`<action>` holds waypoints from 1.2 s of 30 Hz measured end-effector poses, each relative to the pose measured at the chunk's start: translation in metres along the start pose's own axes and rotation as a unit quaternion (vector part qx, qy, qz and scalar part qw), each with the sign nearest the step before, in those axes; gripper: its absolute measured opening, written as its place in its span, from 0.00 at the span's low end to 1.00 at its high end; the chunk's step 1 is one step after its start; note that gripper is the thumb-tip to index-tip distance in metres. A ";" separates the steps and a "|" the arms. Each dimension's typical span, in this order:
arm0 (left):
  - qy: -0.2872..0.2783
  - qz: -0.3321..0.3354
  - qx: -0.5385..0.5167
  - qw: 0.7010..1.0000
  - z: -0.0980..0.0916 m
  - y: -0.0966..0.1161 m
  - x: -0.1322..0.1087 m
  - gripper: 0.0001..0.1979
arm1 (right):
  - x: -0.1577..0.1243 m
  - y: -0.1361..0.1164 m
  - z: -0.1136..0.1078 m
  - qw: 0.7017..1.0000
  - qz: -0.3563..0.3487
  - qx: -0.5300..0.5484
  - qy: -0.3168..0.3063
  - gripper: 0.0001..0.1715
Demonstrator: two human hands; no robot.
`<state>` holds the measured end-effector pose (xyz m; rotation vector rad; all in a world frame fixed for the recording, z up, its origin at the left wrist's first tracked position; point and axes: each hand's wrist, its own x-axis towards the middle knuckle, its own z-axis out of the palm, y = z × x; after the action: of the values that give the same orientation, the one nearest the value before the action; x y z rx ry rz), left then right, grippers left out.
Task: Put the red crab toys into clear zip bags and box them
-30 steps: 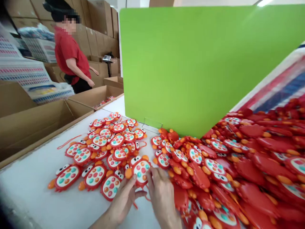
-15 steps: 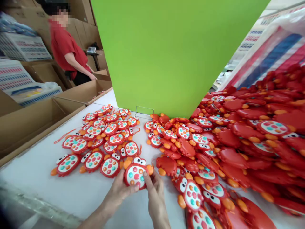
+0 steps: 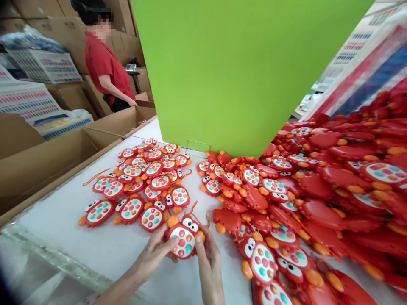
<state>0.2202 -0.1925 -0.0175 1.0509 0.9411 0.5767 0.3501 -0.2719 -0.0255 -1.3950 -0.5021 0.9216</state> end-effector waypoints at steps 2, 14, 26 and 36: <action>0.029 -0.007 -0.038 0.999 -0.003 0.004 0.004 0.25 | 0.004 -0.001 -0.002 0.998 -0.025 -0.060 -0.001 0.27; 0.100 0.044 -0.328 0.938 -0.057 0.100 0.080 0.06 | 0.139 -0.054 0.016 0.814 -0.236 -0.531 0.010 0.23; 0.024 0.036 -0.101 0.994 -0.032 0.049 0.065 0.20 | 0.241 -0.119 0.031 0.818 -0.130 -0.557 0.065 0.16; -0.008 0.219 0.091 0.971 0.016 0.055 0.059 0.34 | 0.134 -0.111 0.022 0.969 -0.079 -0.228 -0.053 0.19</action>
<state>0.2654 -0.1317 0.0140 1.4426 0.7570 0.8550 0.4376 -0.1444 0.0567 -1.6930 -0.9379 0.7820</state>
